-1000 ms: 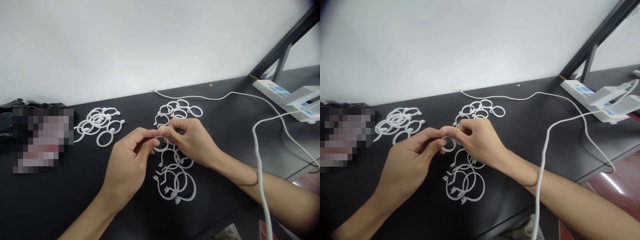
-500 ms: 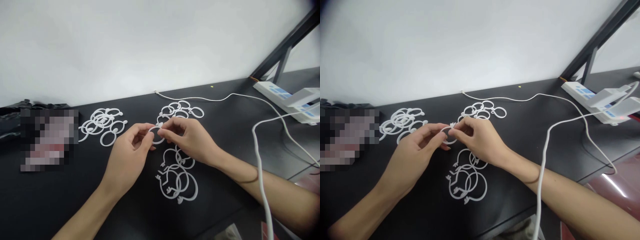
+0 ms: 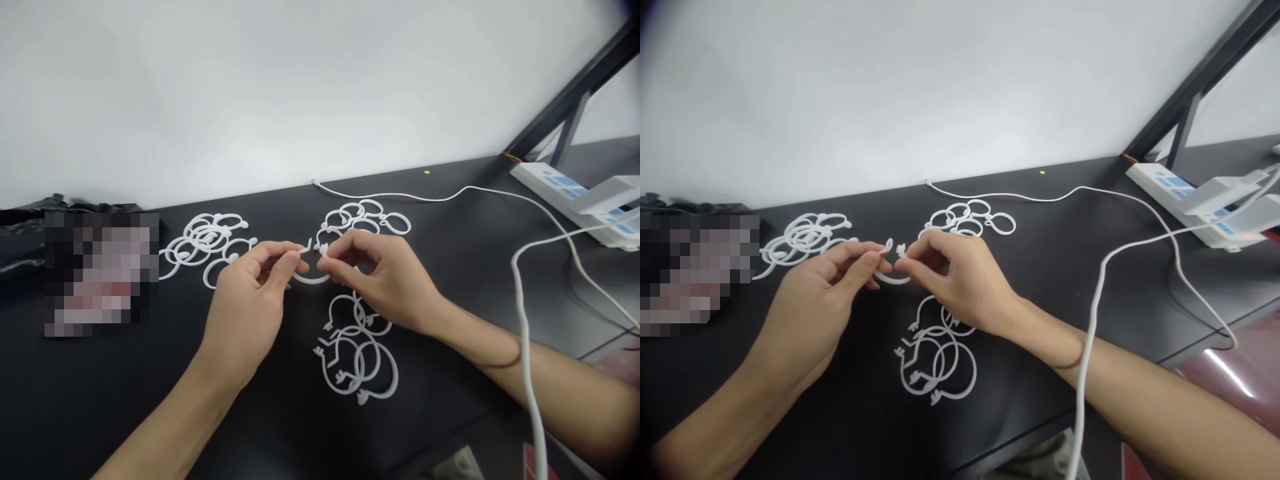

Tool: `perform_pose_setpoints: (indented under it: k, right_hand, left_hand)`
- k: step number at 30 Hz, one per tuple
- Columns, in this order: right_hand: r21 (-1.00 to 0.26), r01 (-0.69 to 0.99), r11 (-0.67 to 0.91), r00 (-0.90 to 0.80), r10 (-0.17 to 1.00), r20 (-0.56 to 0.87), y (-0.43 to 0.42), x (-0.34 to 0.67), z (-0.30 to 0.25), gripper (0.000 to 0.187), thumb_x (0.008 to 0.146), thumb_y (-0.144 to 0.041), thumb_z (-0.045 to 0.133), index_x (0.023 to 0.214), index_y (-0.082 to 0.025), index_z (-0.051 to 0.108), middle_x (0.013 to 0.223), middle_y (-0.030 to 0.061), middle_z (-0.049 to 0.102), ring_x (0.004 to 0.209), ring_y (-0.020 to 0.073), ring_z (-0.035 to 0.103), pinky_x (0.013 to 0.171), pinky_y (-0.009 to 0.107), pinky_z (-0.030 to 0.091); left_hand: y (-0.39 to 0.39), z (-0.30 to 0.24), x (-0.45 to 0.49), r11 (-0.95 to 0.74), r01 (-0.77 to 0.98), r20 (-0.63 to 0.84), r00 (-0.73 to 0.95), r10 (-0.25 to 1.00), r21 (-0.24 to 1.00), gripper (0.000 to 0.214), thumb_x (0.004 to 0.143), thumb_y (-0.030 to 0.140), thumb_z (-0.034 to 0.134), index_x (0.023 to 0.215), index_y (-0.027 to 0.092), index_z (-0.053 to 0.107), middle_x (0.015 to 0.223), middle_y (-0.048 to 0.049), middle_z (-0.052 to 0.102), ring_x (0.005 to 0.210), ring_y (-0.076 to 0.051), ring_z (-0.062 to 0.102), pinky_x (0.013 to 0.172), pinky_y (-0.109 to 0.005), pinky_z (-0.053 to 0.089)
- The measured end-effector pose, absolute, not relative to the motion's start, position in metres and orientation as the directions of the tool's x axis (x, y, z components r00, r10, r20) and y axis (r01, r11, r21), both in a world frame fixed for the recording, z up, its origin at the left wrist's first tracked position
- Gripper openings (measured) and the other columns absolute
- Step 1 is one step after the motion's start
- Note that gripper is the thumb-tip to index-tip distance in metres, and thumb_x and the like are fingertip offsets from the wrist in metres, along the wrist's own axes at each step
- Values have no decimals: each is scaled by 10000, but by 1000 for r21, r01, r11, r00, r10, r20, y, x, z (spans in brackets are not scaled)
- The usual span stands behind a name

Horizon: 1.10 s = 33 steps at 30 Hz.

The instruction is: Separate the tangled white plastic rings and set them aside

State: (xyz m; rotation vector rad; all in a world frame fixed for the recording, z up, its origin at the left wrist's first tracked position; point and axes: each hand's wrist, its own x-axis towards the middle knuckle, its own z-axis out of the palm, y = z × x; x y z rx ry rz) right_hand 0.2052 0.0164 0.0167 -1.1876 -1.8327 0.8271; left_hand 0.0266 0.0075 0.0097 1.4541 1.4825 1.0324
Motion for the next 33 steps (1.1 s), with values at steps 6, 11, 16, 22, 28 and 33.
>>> perform_pose_setpoints:
  k: [6, 11, 16, 22, 28, 33]
  right_hand:
    - [-864, 383, 328, -276, 933, 232, 19, 208, 16, 162, 864, -322, 674, 804, -172, 665, 705, -7, 679, 611, 101, 615, 554, 215, 469]
    - [-862, 393, 320, -282, 934, 219, 20, 209, 16, 193, 854, -354, 689, 797, -173, 652, 684, -17, 655, 591, 92, 585, 530, 211, 454]
    - [-861, 330, 387, -284, 910, 300, 17, 210, 19, 340, 854, -349, 698, 1130, -169, 613, 857, 8, 665, 683, 101, 612, 592, 223, 514]
    - [-810, 286, 513, -388, 834, 391, 17, 211, 19, 144, 930, -261, 603, 1010, -159, 667, 896, 25, 674, 732, 103, 633, 640, 231, 538]
    - [-680, 438, 587, -337, 809, 481, 20, 211, 17, 88, 922, -219, 616, 946, -155, 671, 874, 18, 695, 739, 100, 633, 663, 226, 524]
    - [-610, 496, 618, -358, 786, 504, 19, 211, 18, 46, 912, -192, 629, 899, -157, 656, 862, 7, 717, 739, 95, 646, 658, 210, 513]
  left_hand:
    - [9, 13, 25, -65, 327, 38, 88, 995, 943, 181, 911, 427, 607, 962, 275, 690, 871, 39, 724, 778, -134, 645, 711, -236, 490]
    - [10, 12, 24, -94, 341, 61, 105, 993, 935, 190, 917, 457, 591, 994, 308, 680, 900, 47, 712, 767, -130, 627, 676, -231, 482]
    - [11, 10, 23, -117, 327, 88, 102, 991, 938, 175, 924, 449, 587, 969, 320, 695, 842, 52, 691, 774, -121, 616, 751, -229, 494]
    - [11, 10, 23, -154, 413, 121, 105, 987, 898, 229, 922, 473, 576, 1030, 318, 705, 952, 42, 719, 835, -145, 645, 730, -243, 511]
    - [6, 14, 26, -359, 631, 297, 207, 932, 688, 395, 882, 487, 607, 1209, 267, 627, 1177, -5, 651, 979, -198, 615, 880, -335, 500]
    - [5, 11, 27, -445, 658, 319, 310, 895, 608, 323, 898, 387, 594, 1177, 228, 625, 1082, -21, 653, 996, -207, 593, 900, -341, 488]
